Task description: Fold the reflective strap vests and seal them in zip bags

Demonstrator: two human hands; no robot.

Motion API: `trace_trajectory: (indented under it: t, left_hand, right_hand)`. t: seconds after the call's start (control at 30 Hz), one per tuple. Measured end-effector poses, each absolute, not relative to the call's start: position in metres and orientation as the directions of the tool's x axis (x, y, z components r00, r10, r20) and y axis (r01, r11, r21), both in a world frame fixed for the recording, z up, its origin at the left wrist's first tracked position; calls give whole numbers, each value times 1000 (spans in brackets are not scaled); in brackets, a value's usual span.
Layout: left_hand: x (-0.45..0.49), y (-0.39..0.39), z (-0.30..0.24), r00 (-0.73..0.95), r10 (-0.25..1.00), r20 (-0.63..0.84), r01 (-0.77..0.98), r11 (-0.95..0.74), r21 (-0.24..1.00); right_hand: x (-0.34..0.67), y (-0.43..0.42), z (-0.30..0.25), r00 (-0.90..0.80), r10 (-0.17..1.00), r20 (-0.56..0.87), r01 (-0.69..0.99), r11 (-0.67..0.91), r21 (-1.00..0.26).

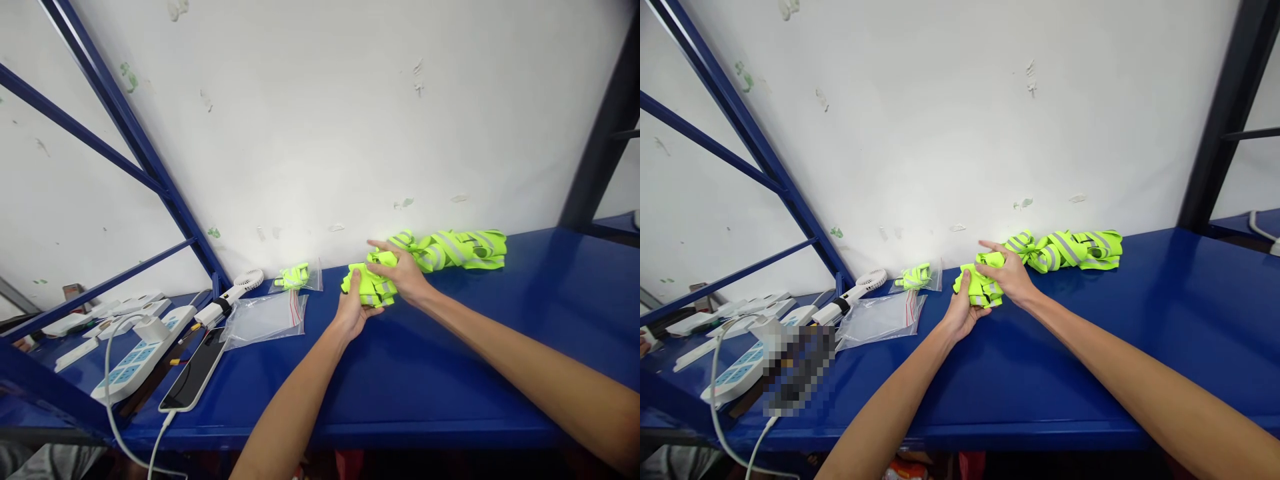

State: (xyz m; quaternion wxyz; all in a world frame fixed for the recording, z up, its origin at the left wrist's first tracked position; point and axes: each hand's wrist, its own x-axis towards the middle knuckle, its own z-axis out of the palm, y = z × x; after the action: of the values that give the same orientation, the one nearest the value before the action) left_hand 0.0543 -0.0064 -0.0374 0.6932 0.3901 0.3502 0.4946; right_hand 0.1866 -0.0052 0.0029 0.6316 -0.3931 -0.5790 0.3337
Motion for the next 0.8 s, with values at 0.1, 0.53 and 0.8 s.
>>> trace_trajectory:
  t: [0.1, 0.53, 0.8]
  left_hand:
    - [53, -4, -36, 294, 943, -156, -358, 260, 897]
    - [48, 8, -41, 266, 955, -132, -384, 231, 894]
    - [49, 10, -41, 258, 957, -132, -424, 235, 875]
  right_hand:
    - [185, -4, 2, 15, 917, 399, -83, 398, -913]
    - [204, -6, 0, -347, 822, 451, 137, 520, -843]
    - [207, -20, 2, -434, 778, 454, 163, 564, -810]
